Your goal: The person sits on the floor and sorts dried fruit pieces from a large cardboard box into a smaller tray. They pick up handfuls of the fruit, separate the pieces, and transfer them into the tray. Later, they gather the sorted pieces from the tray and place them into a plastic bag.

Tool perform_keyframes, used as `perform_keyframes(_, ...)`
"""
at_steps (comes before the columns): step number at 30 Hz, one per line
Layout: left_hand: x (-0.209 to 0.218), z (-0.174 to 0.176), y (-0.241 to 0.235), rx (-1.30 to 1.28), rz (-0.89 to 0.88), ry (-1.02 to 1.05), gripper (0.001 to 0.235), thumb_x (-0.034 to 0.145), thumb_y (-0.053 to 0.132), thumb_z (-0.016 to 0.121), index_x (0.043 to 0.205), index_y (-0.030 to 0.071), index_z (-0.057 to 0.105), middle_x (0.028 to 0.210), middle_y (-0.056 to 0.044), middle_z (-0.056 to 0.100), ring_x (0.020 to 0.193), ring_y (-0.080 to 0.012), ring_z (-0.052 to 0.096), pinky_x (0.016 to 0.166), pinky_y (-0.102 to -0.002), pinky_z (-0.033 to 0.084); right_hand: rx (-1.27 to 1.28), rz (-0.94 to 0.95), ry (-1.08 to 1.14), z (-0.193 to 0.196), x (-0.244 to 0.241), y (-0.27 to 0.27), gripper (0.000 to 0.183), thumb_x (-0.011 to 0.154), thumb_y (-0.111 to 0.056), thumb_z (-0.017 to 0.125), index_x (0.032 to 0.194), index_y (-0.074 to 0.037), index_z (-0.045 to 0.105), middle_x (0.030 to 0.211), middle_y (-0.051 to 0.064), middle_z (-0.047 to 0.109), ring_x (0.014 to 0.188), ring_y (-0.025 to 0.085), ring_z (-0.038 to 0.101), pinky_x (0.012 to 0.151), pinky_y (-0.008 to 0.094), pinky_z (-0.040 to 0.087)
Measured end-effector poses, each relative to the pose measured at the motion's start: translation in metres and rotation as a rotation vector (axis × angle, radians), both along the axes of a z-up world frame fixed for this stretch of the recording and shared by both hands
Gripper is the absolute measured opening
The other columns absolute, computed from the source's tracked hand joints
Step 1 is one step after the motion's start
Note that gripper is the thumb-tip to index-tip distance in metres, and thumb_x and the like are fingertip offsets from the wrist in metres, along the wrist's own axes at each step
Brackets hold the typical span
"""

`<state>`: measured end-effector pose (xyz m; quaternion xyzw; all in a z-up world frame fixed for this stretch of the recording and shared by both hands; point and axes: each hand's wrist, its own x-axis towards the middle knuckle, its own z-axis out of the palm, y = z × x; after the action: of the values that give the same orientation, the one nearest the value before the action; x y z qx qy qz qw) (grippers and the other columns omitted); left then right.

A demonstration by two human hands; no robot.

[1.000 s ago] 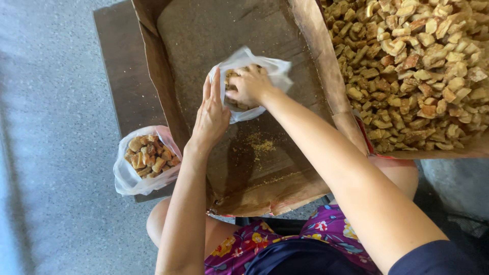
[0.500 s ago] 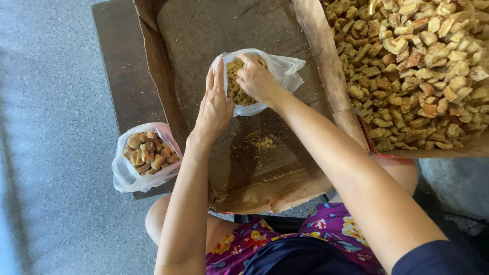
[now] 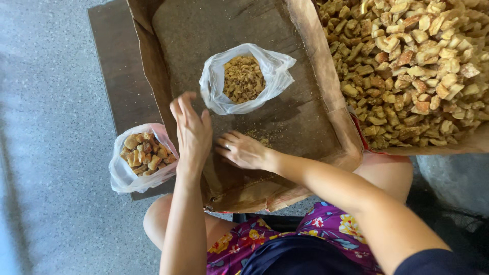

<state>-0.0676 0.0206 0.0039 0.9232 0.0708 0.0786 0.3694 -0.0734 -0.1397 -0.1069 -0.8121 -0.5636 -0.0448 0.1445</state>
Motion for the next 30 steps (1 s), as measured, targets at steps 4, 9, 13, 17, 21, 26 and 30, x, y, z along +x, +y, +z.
perform_keyframes(4, -0.044, -0.055, 0.003, 0.245, -0.031, 0.348, 0.041, 0.089, 0.008, 0.069, 0.126, 0.000, 0.052, 0.135, -0.028, 0.046, 0.114, -0.0485, 0.058, 0.092, -0.054, 0.055, -0.076, -0.083, -0.030, -0.042, 0.000, 0.005, 0.042, 0.085, -0.013, 0.056, 0.123, -0.003, 0.068, 0.137, 0.015, 0.061, 0.128, 0.031, 0.056, 0.106, 0.041, 0.049)
perform_keyframes(9, -0.075, -0.121, -0.006, 0.371, -0.131, 0.528, 0.057, 0.087, 0.006, 0.070, 0.140, 0.001, 0.050, 0.154, -0.022, 0.036, 0.128, -0.0490, 0.045, 0.098, -0.050, 0.053, -0.056, -0.030, 0.269, -0.078, -0.007, -0.075, 0.036, 0.096, 0.004, 0.047, 0.126, -0.003, 0.067, 0.138, 0.012, 0.063, 0.128, 0.026, 0.060, 0.109, 0.035, 0.055)
perform_keyframes(13, -0.082, -0.129, -0.008, 0.388, -0.147, 0.567, 0.066, 0.084, 0.005, 0.068, 0.145, -0.001, 0.044, 0.156, -0.019, 0.033, 0.128, -0.0474, 0.044, 0.098, -0.049, 0.053, 0.127, -0.148, 0.215, -0.072, 0.033, -0.060, 0.043, 0.086, 0.009, 0.051, 0.124, 0.003, 0.068, 0.133, 0.020, 0.063, 0.122, 0.032, 0.060, 0.098, 0.036, 0.058)
perform_keyframes(17, -0.084, -0.126, -0.013, 0.500, -0.169, 0.498, 0.063, 0.085, -0.002, 0.061, 0.147, -0.003, 0.045, 0.157, -0.019, 0.036, 0.120, -0.0445, 0.049, 0.098, -0.045, 0.055, 0.019, -0.253, 0.126, -0.064, 0.047, -0.033, 0.032, 0.091, 0.000, 0.057, 0.120, 0.009, 0.068, 0.130, 0.023, 0.062, 0.115, 0.032, 0.062, 0.097, 0.039, 0.057)
perform_keyframes(21, -0.084, -0.126, -0.013, 0.558, -0.189, 0.511, 0.065, 0.083, 0.000, 0.063, 0.146, -0.004, 0.045, 0.155, -0.018, 0.038, 0.118, -0.0422, 0.050, 0.095, -0.042, 0.056, -0.047, -0.200, 0.263, -0.061, 0.005, -0.079, 0.025, 0.092, -0.003, 0.059, 0.112, 0.008, 0.068, 0.125, 0.019, 0.064, 0.117, 0.032, 0.063, 0.099, 0.039, 0.057)
perform_keyframes(26, -0.085, -0.129, -0.015, 0.553, -0.159, 0.487, 0.059, 0.087, 0.001, 0.063, 0.143, -0.003, 0.047, 0.155, -0.018, 0.040, 0.120, -0.0411, 0.051, 0.091, -0.041, 0.058, 0.149, -0.458, 0.230, -0.050, 0.030, -0.137, 0.035, 0.095, 0.010, 0.052, 0.123, -0.001, 0.070, 0.130, 0.016, 0.066, 0.122, 0.029, 0.063, 0.106, 0.039, 0.055)
perform_keyframes(30, -0.084, -0.129, -0.013, 0.584, -0.185, 0.477, 0.068, 0.080, 0.000, 0.067, 0.144, -0.003, 0.046, 0.154, -0.018, 0.039, 0.119, -0.0416, 0.050, 0.093, -0.040, 0.057, -0.059, -0.660, 0.156, -0.044, 0.039, -0.136, 0.034, 0.102, 0.002, 0.055, 0.135, 0.011, 0.061, 0.124, 0.029, 0.062, 0.113, 0.038, 0.061, 0.097, 0.040, 0.055)
